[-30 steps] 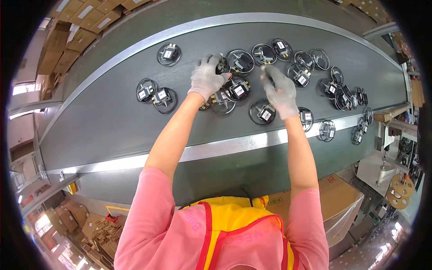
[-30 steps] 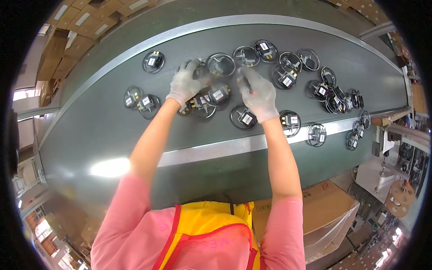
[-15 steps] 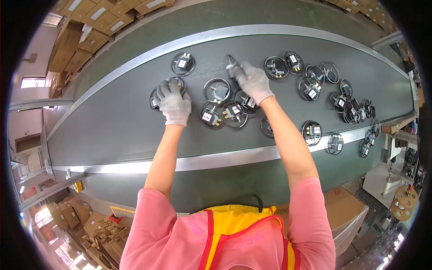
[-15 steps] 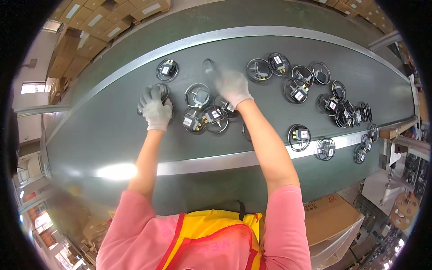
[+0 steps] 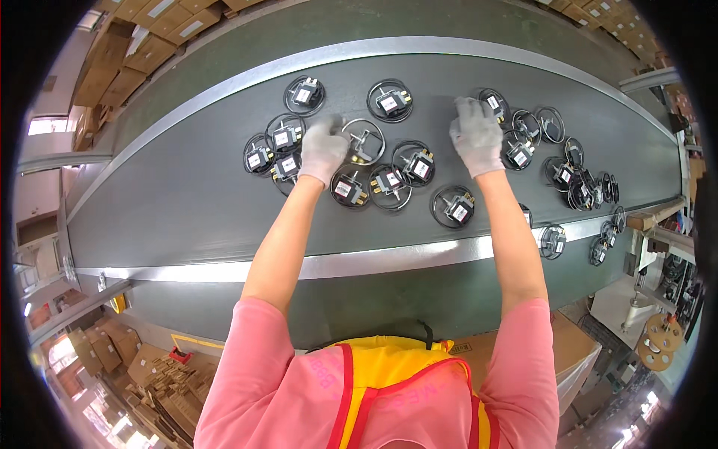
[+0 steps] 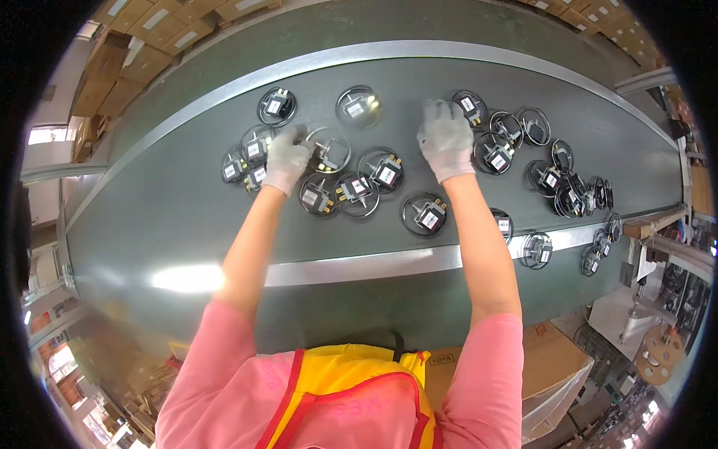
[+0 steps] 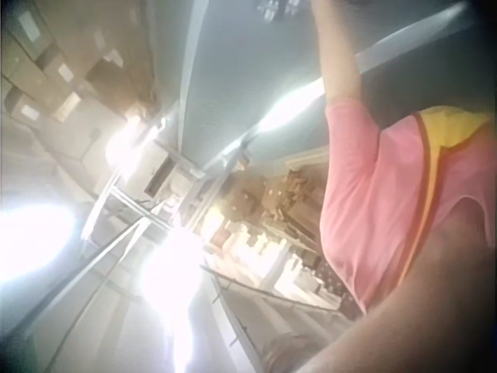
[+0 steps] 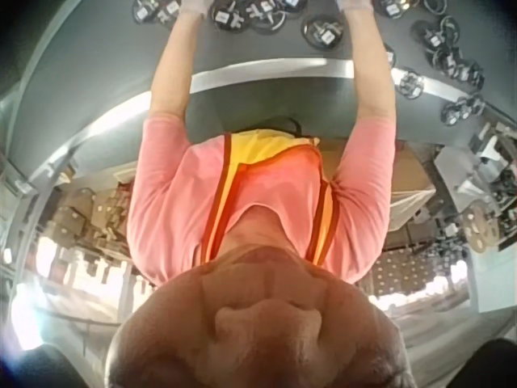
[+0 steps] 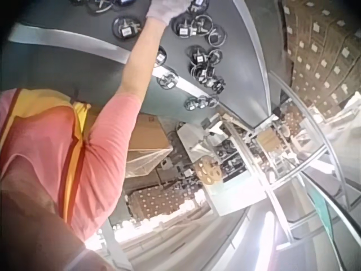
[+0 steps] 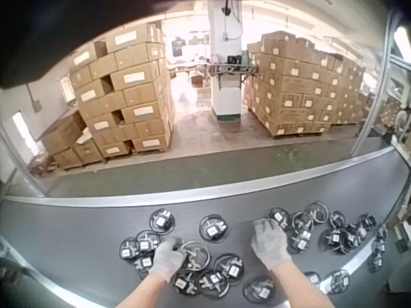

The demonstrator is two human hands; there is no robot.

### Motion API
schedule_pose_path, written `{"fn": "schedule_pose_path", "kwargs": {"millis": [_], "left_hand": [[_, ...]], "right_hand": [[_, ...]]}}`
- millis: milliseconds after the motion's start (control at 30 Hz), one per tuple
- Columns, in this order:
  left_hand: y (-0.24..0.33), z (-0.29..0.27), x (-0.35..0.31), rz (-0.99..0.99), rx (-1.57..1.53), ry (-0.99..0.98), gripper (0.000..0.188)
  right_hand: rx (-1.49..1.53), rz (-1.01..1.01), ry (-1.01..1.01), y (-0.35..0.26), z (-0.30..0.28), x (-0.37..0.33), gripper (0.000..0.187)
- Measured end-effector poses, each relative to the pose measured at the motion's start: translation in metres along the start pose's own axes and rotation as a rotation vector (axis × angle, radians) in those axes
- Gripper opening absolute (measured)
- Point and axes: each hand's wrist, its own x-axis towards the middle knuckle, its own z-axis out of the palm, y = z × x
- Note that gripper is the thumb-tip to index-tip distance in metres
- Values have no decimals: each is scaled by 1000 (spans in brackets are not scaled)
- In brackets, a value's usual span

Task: Picking electronic motor components from a conveyor belt and packing them into a partitioned shipping box.

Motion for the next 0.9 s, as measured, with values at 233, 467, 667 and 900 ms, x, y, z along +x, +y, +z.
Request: {"fn": "schedule_pose_path", "kwargs": {"millis": [233,467,667,900], "left_hand": [[11,9,-41,633,431,264,23],[3,23,-99,645,403,164,32],[-19,-3,-122,545,589,136,30],[-34,-30,-144,228,743,113,20]], "right_hand": [[894,430,184,5,-22,-19,18],[509,-389,286,-41,-79,-55,30],[896,-384,251,-107,-97,-114,29],[949,-318,186,-135,-89,-170,37]]}}
